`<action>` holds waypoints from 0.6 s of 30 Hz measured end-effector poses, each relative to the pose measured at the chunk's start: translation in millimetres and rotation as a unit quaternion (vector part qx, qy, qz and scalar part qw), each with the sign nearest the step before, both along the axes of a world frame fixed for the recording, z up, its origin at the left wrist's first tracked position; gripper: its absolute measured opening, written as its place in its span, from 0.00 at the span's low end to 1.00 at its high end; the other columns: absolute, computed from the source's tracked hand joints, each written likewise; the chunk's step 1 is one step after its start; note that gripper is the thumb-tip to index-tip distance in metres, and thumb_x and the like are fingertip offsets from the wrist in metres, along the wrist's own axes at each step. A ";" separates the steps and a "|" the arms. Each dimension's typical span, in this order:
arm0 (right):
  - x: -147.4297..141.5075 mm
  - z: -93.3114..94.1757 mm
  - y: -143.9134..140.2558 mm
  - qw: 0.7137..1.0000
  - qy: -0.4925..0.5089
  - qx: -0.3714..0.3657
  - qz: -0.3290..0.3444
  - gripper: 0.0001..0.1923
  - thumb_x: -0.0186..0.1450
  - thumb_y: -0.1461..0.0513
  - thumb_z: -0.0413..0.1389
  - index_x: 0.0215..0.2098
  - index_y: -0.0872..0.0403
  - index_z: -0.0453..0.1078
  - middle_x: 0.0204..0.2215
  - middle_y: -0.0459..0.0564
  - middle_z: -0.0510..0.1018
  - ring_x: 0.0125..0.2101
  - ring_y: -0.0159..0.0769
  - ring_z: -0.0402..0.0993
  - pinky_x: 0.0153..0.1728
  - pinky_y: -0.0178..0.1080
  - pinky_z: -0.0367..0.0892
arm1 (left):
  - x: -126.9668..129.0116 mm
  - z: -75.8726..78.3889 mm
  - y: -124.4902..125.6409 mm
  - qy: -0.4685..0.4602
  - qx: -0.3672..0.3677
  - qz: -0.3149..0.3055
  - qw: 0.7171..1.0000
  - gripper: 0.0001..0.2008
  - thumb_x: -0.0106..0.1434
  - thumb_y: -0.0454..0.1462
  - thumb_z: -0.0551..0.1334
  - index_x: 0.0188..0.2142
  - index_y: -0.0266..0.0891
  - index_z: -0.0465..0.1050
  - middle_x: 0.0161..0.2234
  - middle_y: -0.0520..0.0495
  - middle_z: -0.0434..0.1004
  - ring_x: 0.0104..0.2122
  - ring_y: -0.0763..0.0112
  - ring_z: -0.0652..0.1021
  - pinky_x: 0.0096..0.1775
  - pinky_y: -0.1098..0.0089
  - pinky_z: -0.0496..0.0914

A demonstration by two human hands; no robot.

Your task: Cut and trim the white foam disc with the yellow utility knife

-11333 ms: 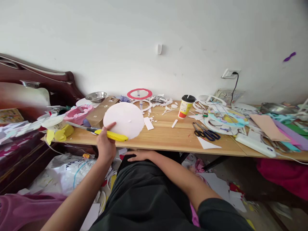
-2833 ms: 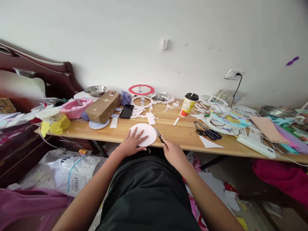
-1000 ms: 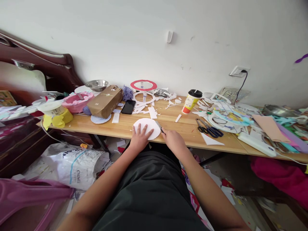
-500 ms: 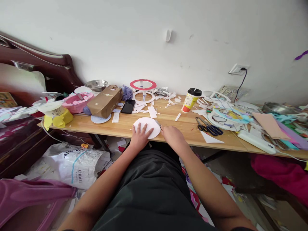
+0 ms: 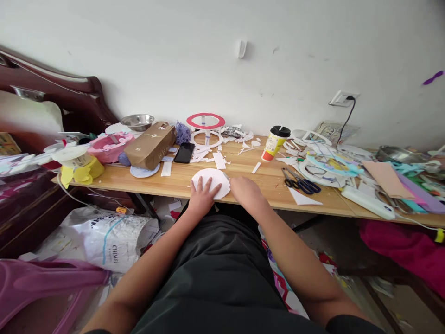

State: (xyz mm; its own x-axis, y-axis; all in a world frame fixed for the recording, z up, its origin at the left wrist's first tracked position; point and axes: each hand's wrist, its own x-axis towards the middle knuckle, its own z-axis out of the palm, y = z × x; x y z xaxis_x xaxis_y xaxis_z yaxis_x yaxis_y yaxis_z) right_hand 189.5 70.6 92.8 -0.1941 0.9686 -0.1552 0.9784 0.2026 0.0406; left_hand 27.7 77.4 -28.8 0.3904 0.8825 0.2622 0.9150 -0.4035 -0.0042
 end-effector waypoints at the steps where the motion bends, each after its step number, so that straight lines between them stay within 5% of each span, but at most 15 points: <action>1: -1.8 -2.8 -3.3 1.000 -0.001 0.002 -0.005 0.17 0.71 0.67 0.44 0.49 0.61 0.74 0.44 0.65 0.80 0.47 0.43 0.77 0.47 0.39 0.67 | 0.8 0.3 0.0 -0.003 -0.005 0.004 1.000 0.33 0.63 0.39 0.60 0.66 0.57 0.55 0.68 0.41 0.53 0.66 0.33 0.52 0.59 0.29 0.44; 11: -4.8 -14.2 -26.3 0.999 -0.007 0.008 -0.031 0.21 0.69 0.72 0.41 0.55 0.62 0.69 0.42 0.66 0.80 0.45 0.45 0.79 0.44 0.40 0.70 | 3.3 3.9 0.4 -0.015 -0.026 0.013 0.999 0.29 0.66 0.35 0.56 0.65 0.57 0.58 0.68 0.41 0.54 0.67 0.37 0.53 0.59 0.29 0.46; 18: 0.6 -21.1 -38.2 0.999 -0.008 0.002 -0.031 0.21 0.73 0.65 0.41 0.59 0.61 0.66 0.42 0.65 0.80 0.44 0.45 0.79 0.43 0.39 0.70 | 4.4 8.4 -0.9 -0.014 -0.036 0.012 0.999 0.29 0.66 0.35 0.55 0.65 0.54 0.58 0.68 0.40 0.54 0.66 0.34 0.53 0.58 0.29 0.47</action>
